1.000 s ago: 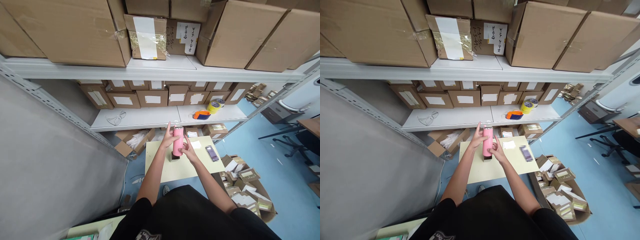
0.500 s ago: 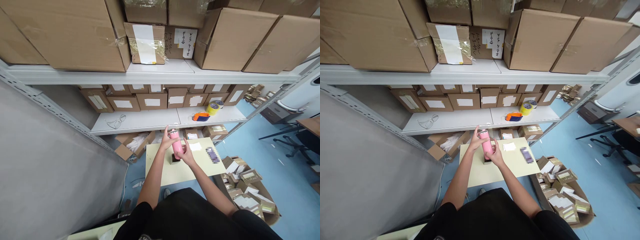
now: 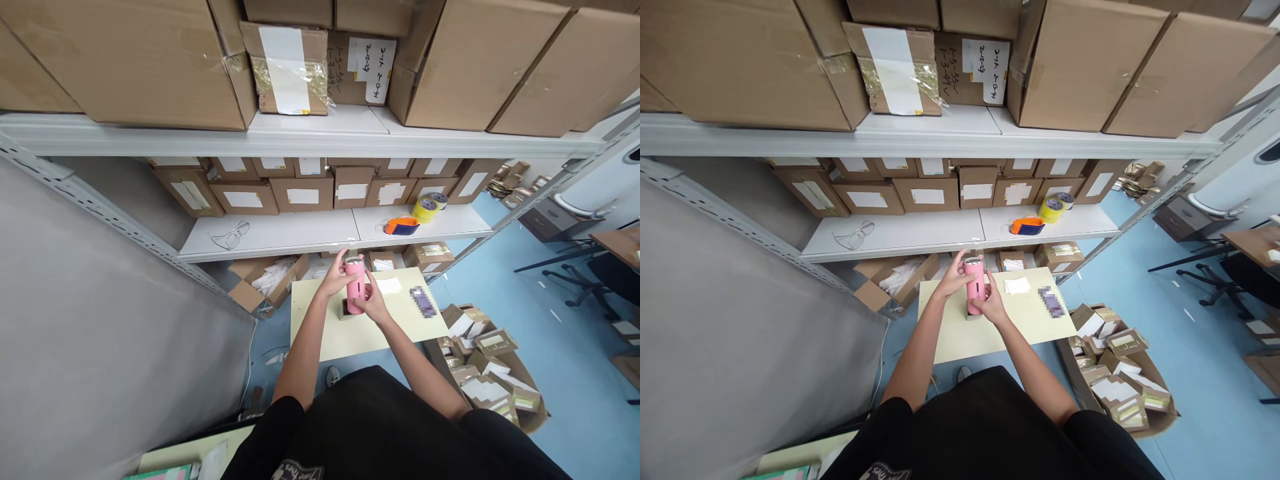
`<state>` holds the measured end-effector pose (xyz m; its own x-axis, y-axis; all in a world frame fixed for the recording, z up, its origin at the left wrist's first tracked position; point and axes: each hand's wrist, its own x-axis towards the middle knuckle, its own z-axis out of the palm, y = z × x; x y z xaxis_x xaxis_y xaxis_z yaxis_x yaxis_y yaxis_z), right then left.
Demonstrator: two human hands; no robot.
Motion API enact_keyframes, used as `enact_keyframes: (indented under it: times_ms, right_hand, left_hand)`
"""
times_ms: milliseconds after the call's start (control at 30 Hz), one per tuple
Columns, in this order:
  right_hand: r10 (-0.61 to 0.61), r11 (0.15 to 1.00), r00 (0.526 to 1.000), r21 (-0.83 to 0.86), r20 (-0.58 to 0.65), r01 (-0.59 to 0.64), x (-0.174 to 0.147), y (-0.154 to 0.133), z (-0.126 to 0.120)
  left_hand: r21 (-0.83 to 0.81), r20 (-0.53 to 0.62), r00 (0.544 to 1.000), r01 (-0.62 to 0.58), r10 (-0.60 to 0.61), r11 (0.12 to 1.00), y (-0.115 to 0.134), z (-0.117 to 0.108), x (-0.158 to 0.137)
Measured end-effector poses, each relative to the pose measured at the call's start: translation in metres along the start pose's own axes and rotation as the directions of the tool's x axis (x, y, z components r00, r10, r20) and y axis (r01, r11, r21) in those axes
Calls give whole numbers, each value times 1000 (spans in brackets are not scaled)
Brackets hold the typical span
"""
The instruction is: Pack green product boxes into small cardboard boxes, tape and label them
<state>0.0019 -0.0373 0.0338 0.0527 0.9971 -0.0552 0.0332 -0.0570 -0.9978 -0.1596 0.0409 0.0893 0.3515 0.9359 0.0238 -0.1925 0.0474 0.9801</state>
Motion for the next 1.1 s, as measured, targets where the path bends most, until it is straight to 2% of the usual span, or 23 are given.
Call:
enact_keyframes:
  times_ms: [133, 233, 367, 500, 733, 833, 967, 1100]
  right_hand:
    - [7, 1000, 999, -4, -34, -7, 3, 22, -1]
    - [17, 1000, 1000, 1, -1, -17, 6, 49, -4]
    - [118, 989, 987, -105, 108, -106, 4, 89, -17]
    - [267, 946, 960, -216, 88, -244, -3, 127, -27]
    - [165, 947, 970, -303, 179, -105, -7, 167, -27]
    - [186, 929, 960, -356, 211, -102, -8, 175, -28]
    - [171, 910, 960, -410, 223, -67, -7, 181, -29]
    - [155, 886, 956, -463, 250, -23, -4, 184, -26]
  left_hand:
    - [278, 35, 995, -96, 89, 956, -1, 2, -3]
    - [430, 94, 989, -146, 117, 891, -8, 1, -5]
    - [506, 142, 982, -177, 121, 844, -31, -6, -8]
    - [553, 88, 986, -167, 142, 816, -57, -9, -14]
    - [688, 112, 992, -119, 57, 716, -84, -11, -21]
    - [704, 99, 994, -105, 50, 702, -93, -14, -25]
    - [726, 112, 989, -147, 96, 672, -104, -19, -29]
    - [755, 105, 991, -132, 80, 642, -120, -22, -33]
